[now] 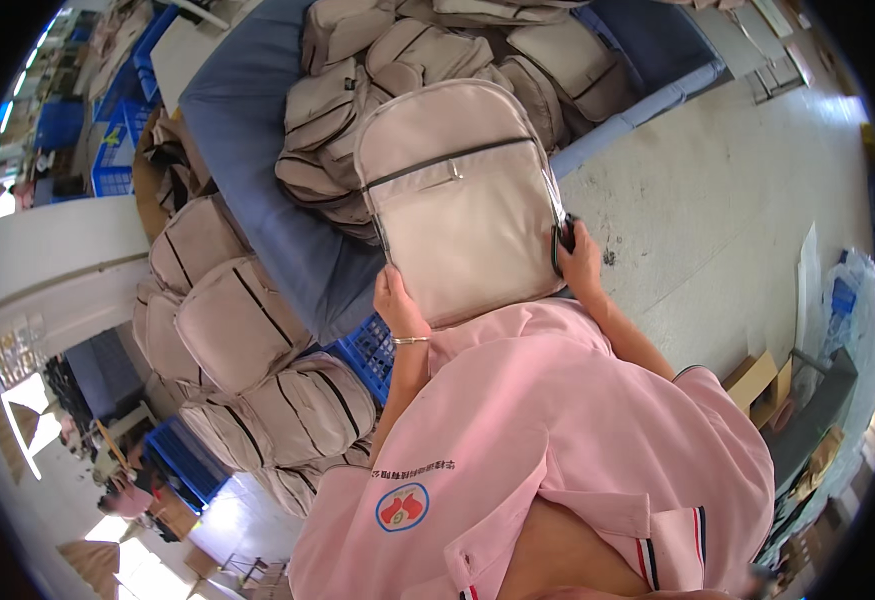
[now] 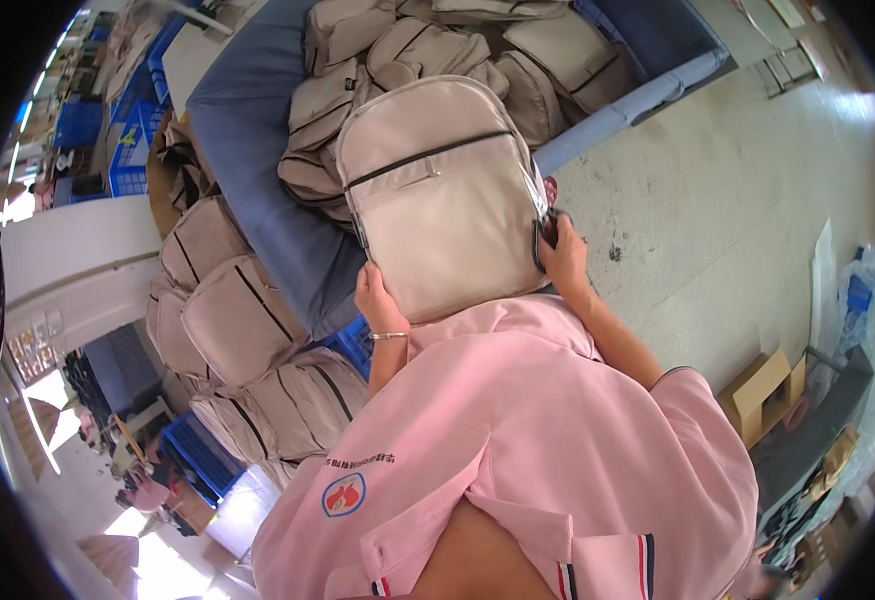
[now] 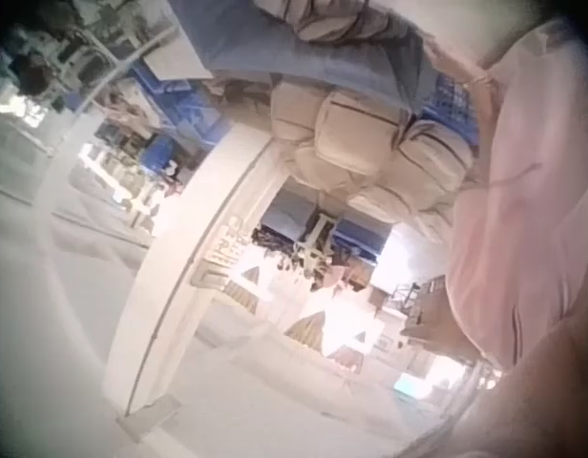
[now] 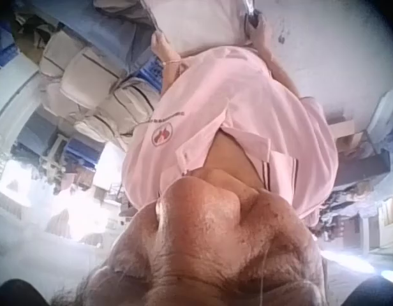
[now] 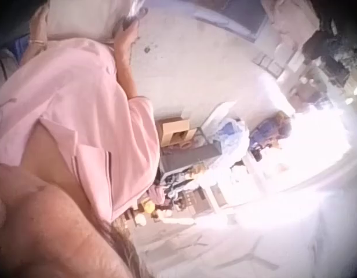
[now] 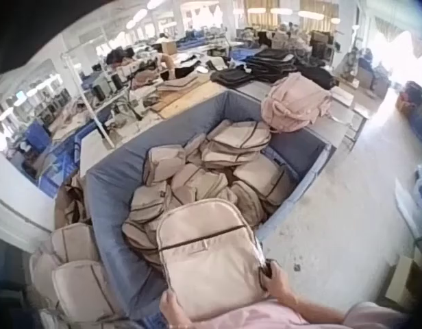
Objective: The recorder uses scissors to trim excess threads and loose fabric ends from a series of finished tan backpacks in a factory setting.
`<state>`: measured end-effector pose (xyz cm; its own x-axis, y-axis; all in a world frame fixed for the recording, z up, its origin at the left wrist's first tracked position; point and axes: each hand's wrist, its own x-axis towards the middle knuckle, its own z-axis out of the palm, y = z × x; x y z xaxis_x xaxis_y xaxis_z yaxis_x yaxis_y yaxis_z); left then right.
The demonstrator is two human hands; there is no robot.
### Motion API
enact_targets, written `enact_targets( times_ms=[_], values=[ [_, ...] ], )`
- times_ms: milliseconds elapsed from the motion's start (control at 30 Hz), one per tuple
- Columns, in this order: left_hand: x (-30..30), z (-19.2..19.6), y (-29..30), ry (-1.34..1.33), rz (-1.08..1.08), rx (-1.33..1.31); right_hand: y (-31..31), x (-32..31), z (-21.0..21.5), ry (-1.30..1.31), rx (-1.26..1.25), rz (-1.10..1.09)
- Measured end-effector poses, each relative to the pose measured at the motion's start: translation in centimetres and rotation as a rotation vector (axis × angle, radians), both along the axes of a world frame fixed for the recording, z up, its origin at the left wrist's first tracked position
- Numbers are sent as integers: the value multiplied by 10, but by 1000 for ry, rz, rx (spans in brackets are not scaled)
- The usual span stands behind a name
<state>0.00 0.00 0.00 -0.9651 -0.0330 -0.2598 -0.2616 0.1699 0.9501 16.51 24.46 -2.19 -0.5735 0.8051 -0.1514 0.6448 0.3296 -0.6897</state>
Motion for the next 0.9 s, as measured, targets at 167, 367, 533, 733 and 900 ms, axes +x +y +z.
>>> enact_targets(
  times_ms=[167, 367, 533, 733, 900],
  values=[
    [-35, 61, 1, 291, -154, -42, -17, 1, -6, 144, -101, 44],
    [-67, 162, -8, 801, -570, -342, 32, -11, 63, 668, -136, -203],
    [-114, 227, 27, 1195, -953, -486, 47, -31, 135, 552, 213, -94],
    [-122, 156, 91, 1342, -1315, -640, 43, -52, 133, 223, 90, 439],
    [-127, 121, 116, 1318, -1271, -645, 60, -53, 107, 101, 211, 641]
  ],
)
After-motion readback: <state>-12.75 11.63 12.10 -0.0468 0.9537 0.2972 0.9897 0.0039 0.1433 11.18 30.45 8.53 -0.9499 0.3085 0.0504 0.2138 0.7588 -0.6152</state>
